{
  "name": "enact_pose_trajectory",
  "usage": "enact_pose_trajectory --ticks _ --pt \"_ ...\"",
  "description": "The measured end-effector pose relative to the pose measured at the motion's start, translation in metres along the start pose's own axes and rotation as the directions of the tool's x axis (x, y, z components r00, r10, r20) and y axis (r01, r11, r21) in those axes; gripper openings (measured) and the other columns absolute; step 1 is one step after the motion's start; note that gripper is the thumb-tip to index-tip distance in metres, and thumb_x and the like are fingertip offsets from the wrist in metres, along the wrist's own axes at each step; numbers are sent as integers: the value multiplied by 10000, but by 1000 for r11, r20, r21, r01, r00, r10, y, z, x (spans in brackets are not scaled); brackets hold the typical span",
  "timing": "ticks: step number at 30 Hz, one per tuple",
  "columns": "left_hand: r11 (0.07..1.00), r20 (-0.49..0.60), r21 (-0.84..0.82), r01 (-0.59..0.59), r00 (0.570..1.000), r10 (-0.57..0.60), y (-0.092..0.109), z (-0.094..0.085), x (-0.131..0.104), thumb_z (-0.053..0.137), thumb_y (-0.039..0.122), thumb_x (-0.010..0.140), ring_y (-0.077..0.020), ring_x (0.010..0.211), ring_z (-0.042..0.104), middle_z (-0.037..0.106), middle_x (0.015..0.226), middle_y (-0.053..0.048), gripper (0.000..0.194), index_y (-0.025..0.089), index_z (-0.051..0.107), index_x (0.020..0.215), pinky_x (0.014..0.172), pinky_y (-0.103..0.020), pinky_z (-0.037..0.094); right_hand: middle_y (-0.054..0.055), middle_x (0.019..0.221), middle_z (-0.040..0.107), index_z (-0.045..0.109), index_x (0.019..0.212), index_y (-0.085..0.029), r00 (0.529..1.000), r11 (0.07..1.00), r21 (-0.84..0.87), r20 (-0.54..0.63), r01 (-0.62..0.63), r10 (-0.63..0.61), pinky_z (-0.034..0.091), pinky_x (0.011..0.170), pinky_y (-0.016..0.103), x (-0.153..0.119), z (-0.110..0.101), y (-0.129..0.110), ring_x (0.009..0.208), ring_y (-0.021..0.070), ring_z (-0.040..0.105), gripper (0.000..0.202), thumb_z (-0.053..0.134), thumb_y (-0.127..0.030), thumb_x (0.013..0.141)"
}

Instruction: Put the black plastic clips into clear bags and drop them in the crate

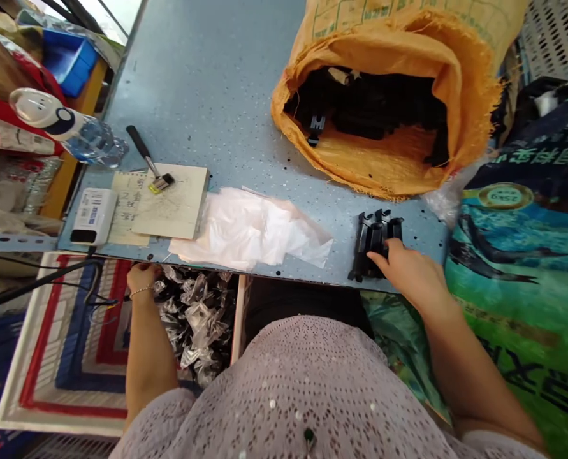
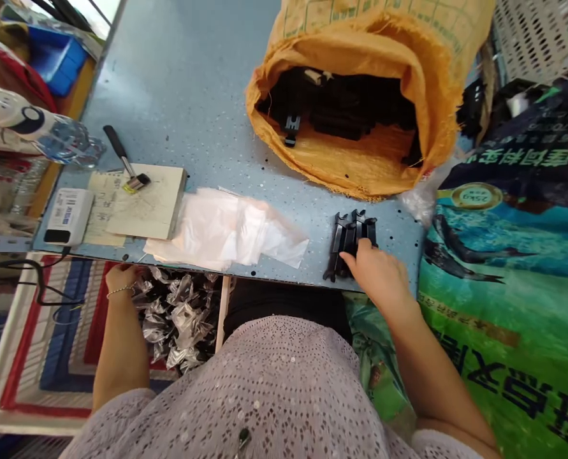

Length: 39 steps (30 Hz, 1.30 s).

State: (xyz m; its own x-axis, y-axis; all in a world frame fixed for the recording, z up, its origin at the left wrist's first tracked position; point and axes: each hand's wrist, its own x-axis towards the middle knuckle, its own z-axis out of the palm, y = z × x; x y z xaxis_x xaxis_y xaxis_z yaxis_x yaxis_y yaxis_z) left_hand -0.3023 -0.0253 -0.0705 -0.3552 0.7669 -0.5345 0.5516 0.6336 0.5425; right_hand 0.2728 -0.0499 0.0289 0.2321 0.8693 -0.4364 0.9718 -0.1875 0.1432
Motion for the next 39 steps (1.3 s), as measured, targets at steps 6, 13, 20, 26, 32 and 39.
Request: enact_pose_trajectory --ticks 6,13,20,26,32,39 --pt "967 283 -161 -200 929 239 74 54 -85 735 576 800 -207 669 693 745 771 -56 390 190 754 853 647 -329 593 328 1124 725 480 1445 -8 990 989 78 -78 125 -119 563 733 521 1 28 -7 884 440 753 613 521 -418 992" --pt "808 -220 99 -580 779 587 164 152 -66 739 269 827 -230 843 664 675 901 -87 141 198 661 733 735 -332 531 162 1218 736 595 1358 -181 981 663 722 -150 195 -125 562 972 516 11 29 5 1115 338 712 498 584 -380 901" --pt "800 -46 -508 -319 938 344 146 138 -41 735 294 759 -146 619 623 661 688 -10 152 175 668 826 610 -271 510 70 1056 757 588 1145 -244 798 -311 944 -101 -112 -594 612 849 404 44 -1 -139 968 233 736 316 684 -346 861" --pt "670 -252 -569 -476 877 409 154 119 -49 775 199 675 -96 652 613 640 763 28 321 211 500 839 624 -216 510 40 843 751 613 945 -174 718 -244 910 79 -335 -691 585 644 273 83 7 -223 678 141 671 127 636 -154 821" --pt "628 -291 -530 -570 818 496 159 85 -65 795 220 716 -94 661 620 642 801 20 321 209 541 912 633 -225 530 10 909 750 640 1017 -185 745 -280 913 39 -298 -665 577 620 260 75 14 -211 683 129 670 201 642 -172 817" --pt "663 -187 -585 -467 873 450 155 123 -54 782 212 693 -108 660 644 623 752 30 332 208 503 872 639 -237 550 48 870 772 709 988 -173 565 -338 864 -78 -374 -822 619 725 310 67 11 -210 728 171 728 230 748 -301 801"
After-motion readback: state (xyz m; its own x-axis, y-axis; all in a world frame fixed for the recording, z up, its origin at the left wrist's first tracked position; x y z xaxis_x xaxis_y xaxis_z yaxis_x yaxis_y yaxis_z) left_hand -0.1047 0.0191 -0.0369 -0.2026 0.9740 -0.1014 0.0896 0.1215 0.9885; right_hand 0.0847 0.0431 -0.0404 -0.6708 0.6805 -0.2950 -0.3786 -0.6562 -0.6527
